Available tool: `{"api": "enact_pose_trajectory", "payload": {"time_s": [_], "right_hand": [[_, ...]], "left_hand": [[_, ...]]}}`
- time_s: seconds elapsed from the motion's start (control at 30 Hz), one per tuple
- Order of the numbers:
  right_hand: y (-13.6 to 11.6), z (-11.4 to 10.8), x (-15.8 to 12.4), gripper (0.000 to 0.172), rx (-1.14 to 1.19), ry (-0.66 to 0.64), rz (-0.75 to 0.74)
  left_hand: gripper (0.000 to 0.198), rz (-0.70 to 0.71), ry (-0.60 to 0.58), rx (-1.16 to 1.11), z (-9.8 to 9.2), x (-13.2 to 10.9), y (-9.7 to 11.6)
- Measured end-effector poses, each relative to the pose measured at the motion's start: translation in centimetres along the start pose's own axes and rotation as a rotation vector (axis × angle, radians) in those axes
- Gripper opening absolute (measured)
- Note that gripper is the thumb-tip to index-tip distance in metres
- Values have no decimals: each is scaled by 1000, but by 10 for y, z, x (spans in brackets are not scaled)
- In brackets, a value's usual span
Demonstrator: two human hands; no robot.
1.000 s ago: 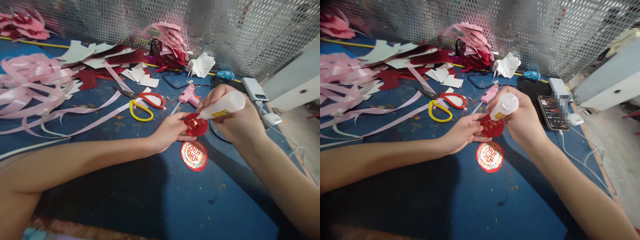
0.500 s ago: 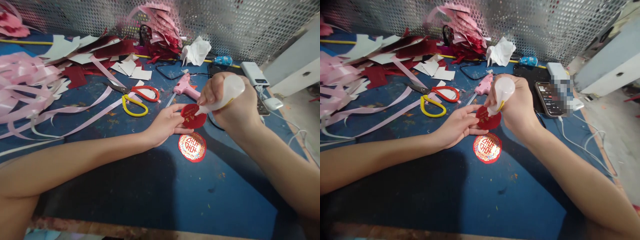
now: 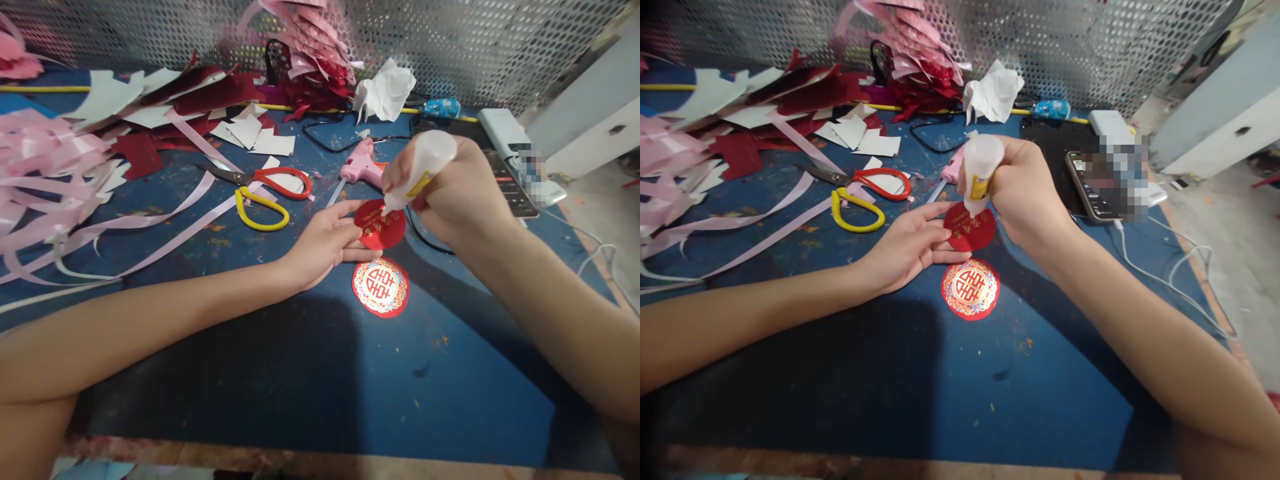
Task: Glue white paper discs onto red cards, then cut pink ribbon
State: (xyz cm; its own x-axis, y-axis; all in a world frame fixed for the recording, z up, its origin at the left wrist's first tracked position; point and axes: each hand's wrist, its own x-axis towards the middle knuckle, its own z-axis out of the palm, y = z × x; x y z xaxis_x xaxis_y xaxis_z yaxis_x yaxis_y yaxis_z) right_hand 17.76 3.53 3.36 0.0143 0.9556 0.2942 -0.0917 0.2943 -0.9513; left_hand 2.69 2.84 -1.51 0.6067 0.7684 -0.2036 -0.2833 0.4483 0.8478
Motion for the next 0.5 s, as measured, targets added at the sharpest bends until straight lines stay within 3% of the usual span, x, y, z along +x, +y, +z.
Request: {"api": "enact_pose_trajectory", "payload": {"time_s": [0.2,0.5], "right_hand": [[2,0,-3,24,54,42,-107],[-1,0,-6,27,51,66,-95]], "left_hand": [[35,-5,-1,0,0,0,0],[36,5,67,-74,1,-3,2]]}}
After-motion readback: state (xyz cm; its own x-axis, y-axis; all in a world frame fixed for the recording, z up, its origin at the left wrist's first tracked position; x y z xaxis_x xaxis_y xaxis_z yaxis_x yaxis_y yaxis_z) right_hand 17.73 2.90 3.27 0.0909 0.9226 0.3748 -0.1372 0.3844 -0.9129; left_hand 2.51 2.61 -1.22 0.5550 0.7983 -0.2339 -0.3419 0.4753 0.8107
